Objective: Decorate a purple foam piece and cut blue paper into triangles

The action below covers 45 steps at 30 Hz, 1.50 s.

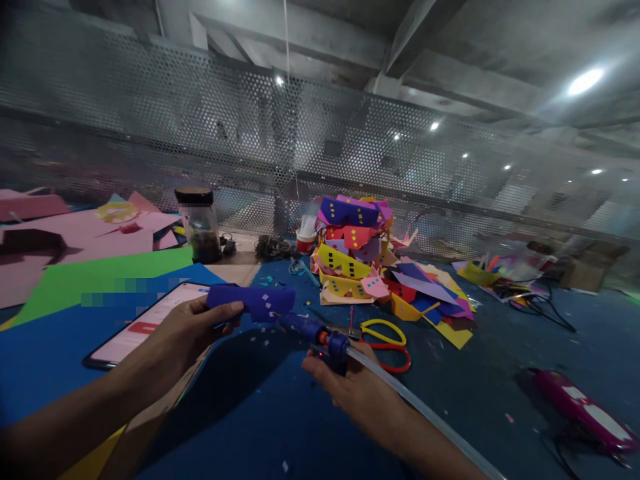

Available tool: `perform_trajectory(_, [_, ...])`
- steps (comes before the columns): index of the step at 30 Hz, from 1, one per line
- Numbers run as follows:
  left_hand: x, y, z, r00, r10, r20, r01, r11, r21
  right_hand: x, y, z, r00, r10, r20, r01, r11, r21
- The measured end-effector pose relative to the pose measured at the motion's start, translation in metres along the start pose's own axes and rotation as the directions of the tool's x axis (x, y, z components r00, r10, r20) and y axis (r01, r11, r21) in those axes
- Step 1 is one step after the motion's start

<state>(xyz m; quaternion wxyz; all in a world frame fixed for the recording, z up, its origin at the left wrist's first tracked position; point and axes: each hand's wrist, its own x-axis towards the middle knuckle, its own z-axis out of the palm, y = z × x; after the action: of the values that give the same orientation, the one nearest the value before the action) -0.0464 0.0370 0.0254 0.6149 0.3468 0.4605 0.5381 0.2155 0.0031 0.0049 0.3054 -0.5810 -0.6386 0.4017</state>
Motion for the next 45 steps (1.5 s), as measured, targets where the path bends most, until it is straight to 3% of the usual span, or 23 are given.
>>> perform_trajectory(34, [0.0036, -0.0036, -0.0045, 0.999, 0.025, 0.025, -0.025, 1.000, 0.002, -0.0022, -0.0015, -0.0001, 0.999, -0.026, 0.027, 0.027, 0.999, -0.031])
perform_trajectory(39, [0.0004, -0.0014, -0.0028, 0.999, 0.012, 0.031, -0.013, 1.000, 0.011, -0.0026, 0.0014, 0.0009, 1.000, 0.027, -0.004, -0.027, 1.000, -0.016])
perform_trajectory(45, [-0.0028, 0.0005, -0.0011, 0.999, 0.008, 0.050, -0.009, 1.000, 0.023, -0.0054, -0.0030, -0.0004, 0.998, -0.021, -0.060, 0.023, 0.999, 0.028])
